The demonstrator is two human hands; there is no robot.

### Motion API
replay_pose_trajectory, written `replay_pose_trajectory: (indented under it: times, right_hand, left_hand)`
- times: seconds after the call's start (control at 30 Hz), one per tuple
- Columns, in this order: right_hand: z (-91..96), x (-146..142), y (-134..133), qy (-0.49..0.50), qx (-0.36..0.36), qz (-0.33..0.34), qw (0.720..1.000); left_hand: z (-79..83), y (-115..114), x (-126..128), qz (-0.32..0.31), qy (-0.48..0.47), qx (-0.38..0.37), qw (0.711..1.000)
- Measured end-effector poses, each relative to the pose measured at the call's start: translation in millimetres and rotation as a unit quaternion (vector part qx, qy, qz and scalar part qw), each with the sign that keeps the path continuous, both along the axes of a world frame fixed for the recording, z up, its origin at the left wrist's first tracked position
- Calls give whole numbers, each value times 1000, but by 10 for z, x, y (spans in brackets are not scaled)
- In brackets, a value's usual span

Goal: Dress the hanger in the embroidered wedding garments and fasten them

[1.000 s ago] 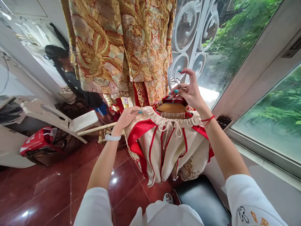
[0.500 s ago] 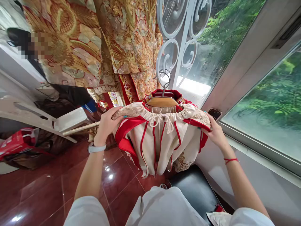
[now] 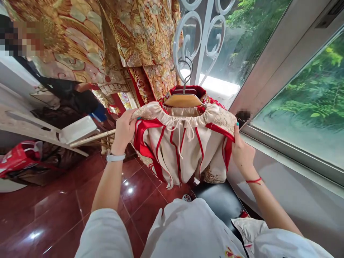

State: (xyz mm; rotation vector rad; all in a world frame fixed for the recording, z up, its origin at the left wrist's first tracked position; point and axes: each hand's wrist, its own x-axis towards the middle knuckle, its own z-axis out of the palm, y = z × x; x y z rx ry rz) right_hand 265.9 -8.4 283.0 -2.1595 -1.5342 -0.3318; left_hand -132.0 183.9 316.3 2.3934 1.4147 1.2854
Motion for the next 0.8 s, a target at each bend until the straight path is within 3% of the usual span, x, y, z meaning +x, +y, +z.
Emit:
replay_pose_trajectory:
  times: [0.07, 0.2, 0.3, 0.4, 0.5, 0.63, 0.73, 0.8]
  right_hand:
    - [-110, -33, 112, -3, -10, -5, 1000]
    - [-58, -7, 189, 5, -29, 2, 1000]
    - [-88, 77, 143, 10, 28, -1, 1000]
    - [-228, 128, 164, 4, 98, -7, 995]
    - [-338, 114, 276, 4, 132, -10, 991]
    - [-279, 207, 388, 20, 92, -16, 995]
    - [-125, 426, 343, 46, 64, 8, 997]
    - [-81, 511, 285, 83, 118, 29, 989]
  left_hand:
    - [12, 28, -22, 3, 1, 5, 1000]
    - [-5, 25, -76, -19, 8, 3, 1000]
    - [-19, -132, 34, 10, 7, 55, 998]
    - [34, -395, 457, 17, 26, 148, 988]
    - [202, -508, 1143, -101, 138, 195, 966]
    - [532, -201, 1950, -202, 252, 226, 919]
    - [700, 71, 2199, -206, 272, 232, 911]
    - [736, 143, 2232, -198, 267, 235, 913]
